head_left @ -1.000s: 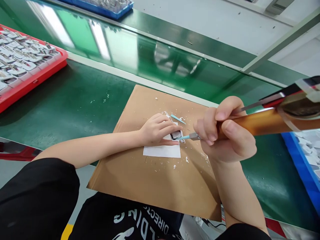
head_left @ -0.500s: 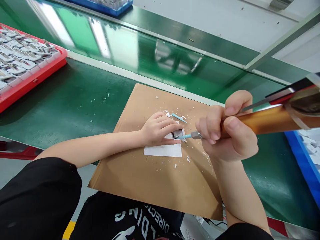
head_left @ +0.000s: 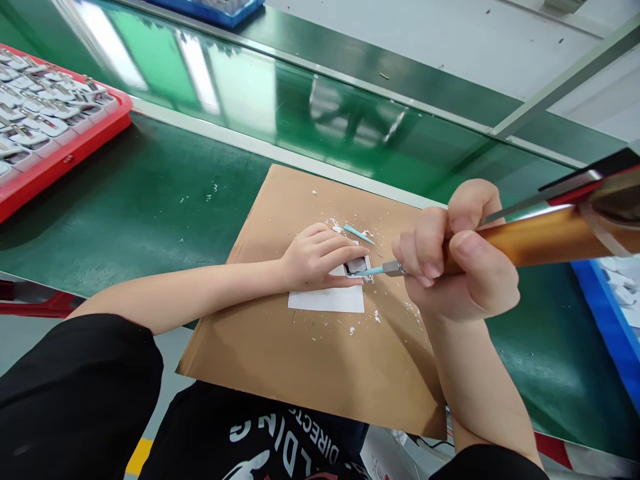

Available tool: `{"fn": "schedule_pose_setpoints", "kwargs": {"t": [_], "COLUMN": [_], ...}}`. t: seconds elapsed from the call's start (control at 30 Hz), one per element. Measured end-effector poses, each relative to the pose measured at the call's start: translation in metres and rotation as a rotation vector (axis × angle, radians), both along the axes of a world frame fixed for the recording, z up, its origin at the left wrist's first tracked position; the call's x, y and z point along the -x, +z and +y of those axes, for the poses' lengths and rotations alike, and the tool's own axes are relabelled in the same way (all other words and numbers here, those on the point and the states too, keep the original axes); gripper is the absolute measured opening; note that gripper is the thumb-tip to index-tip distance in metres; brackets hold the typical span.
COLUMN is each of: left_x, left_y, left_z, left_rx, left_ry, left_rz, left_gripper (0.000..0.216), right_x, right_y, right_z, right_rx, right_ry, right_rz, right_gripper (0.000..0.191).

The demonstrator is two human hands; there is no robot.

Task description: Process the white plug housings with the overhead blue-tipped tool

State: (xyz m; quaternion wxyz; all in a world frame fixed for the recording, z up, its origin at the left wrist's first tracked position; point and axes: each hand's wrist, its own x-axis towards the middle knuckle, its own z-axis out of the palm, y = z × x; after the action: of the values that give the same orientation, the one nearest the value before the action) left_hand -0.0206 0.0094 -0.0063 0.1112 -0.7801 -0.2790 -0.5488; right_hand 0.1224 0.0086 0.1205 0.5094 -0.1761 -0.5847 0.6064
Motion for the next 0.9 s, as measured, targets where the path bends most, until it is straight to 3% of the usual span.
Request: {"fn": "schedule_pose_setpoints", "kwargs": {"t": [0.77,0.9], "left_x": [0.0017,0.001], "left_y": [-0.0028,-0.0025], "left_z": [0.0022,0.0018], "left_rx": [-0.003,0.007], "left_ry": [0.032,-0.014], "left_rz": [0.045,0.051], "left_gripper": [0.037,0.031], "right_x": [0.0013,0.0], "right_y": [-0.0002,-0.001], "right_z": [0.0039,0.0047], "right_rx": [-0.03,-0.015], "right_ry": [-0.034,-0.056], "right_rz": [0.001,-0.04], "right_gripper": [0.026,0.026]}}
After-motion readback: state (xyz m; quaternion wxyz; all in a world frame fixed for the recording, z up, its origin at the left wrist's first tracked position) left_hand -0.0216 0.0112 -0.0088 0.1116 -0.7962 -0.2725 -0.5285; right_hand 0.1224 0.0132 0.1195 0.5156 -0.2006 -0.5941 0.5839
